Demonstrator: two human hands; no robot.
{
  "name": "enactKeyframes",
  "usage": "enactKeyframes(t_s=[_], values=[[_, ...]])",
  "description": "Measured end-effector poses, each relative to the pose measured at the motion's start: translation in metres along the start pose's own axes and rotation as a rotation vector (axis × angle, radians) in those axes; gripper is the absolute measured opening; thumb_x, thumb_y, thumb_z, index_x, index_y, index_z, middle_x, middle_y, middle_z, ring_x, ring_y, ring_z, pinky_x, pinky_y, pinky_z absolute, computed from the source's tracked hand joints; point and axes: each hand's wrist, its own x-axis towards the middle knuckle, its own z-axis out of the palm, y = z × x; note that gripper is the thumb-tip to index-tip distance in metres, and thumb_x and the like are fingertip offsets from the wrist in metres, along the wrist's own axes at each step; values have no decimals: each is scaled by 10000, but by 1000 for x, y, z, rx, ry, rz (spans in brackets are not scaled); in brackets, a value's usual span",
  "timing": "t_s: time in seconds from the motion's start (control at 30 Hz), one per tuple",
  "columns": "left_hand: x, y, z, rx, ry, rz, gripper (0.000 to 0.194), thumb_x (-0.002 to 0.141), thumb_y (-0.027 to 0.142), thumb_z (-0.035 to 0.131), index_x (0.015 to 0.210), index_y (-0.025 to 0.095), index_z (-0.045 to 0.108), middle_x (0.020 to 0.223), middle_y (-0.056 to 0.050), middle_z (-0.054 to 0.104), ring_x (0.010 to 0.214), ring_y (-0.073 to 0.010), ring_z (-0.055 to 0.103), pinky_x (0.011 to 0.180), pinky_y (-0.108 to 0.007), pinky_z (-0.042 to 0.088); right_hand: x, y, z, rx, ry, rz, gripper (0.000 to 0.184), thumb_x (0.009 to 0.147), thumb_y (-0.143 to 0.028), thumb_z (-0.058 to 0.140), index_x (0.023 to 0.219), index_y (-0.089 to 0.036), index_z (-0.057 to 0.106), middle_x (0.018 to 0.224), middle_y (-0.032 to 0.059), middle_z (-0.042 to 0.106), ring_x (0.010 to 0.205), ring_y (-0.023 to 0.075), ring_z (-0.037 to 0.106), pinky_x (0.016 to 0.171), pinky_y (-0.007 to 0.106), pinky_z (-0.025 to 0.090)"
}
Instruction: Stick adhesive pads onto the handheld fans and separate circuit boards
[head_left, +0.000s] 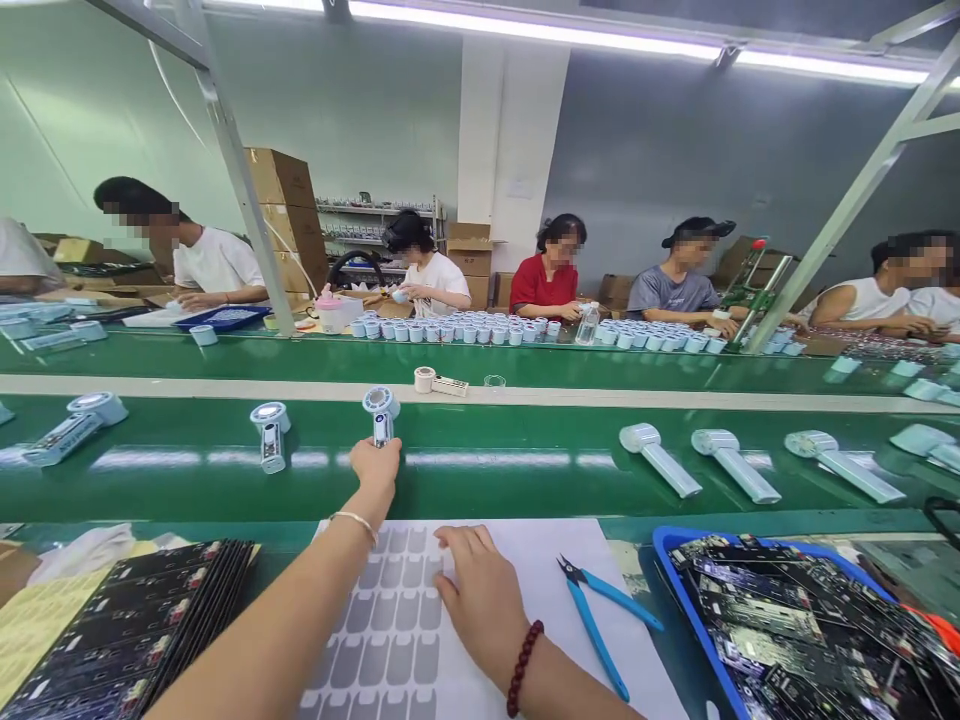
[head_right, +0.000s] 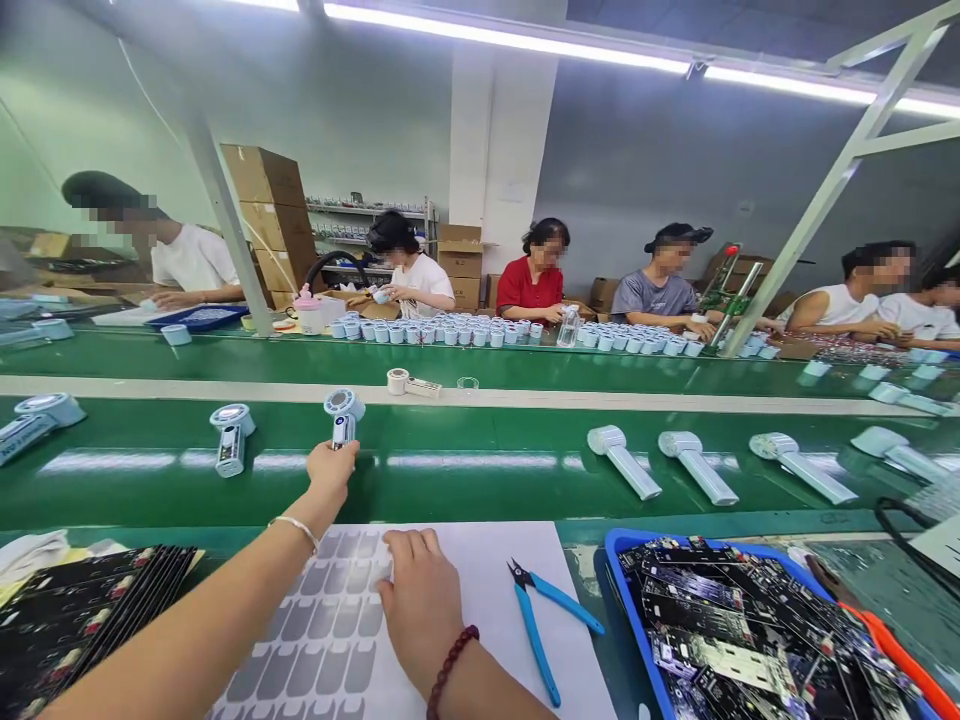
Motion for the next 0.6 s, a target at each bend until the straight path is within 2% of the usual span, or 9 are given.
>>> enactKeyframes(t_s=[0.1, 0.2, 0.27, 0.3, 0.37, 0.4, 0.5, 0.6], values=[[-44, 9, -8, -263, -66, 7, 294, 906, 281, 643, 1170, 157, 605, 1122, -80, 665, 894, -191, 661, 762, -377, 569, -1, 1, 0, 2, -17, -22, 444, 789, -18, 686, 1215, -141, 667, 1048, 149, 772, 1126, 338, 650, 902, 458, 551], [-96, 10, -34, -474, -199, 44, 249, 805, 164, 671, 1043, 146, 603, 1020, -60, 713, 643, -111, 607, 613, -264, 509, -1, 4, 1, 70, -12, -36, 405, 799, 15, 634, 1151, -175, 693, 953, 98, 791, 1028, 301, 695, 841, 415, 567], [-126, 3, -58, -549, -292, 34, 175, 777, 284, 695, 857, 141, 634, 792, -44, 701, 491, -91, 505, 519, -251, 445, 1, 4, 1, 144, 20, -26, 397, 811, 10, 603, 1133, -208, 683, 945, 51, 790, 998, 267, 705, 830, 389, 568], [-138, -2, -70, -585, -334, 11, 255, 812, 395, 651, 803, 141, 644, 712, -43, 674, 462, -97, 479, 485, -254, 422, 1, 4, 0, 185, 39, -19, 395, 819, 3, 588, 1133, -221, 673, 946, 31, 787, 990, 253, 707, 834, 382, 568], [-157, -17, -93, -698, -416, -117, 391, 832, 517, 606, 790, 135, 681, 684, -61, 668, 461, -114, 489, 465, -255, 427, 0, 1, -3, 269, 71, -11, 400, 823, -10, 562, 1142, -234, 649, 954, 10, 776, 977, 232, 708, 839, 373, 569], [-163, -24, -103, -751, -440, -208, 391, 824, 515, 633, 819, 130, 702, 714, -76, 686, 493, -130, 530, 479, -256, 455, -3, -2, -6, 311, 83, -11, 396, 825, -23, 555, 1147, -236, 639, 965, 8, 770, 971, 223, 707, 836, 365, 571], [-174, -41, -127, -830, -432, -447, 281, 796, 349, 742, 940, 108, 735, 815, -113, 727, 638, -191, 659, 597, -288, 565, -21, -13, -21, 426, 113, -9, 337, 857, -110, 550, 1164, -236, 608, 970, 10, 753, 913, 189, 711, 820, 329, 579], [-181, -41, -138, -860, -320, -554, 160, 869, 175, 651, 961, 69, 728, 753, -119, 714, 599, -173, 663, 581, -280, 587, -51, -28, -39, 645, 86, 73, 325, 851, -239, 603, 1175, -230, 583, 926, 15, 750, 843, 194, 716, 765, 324, 581]])
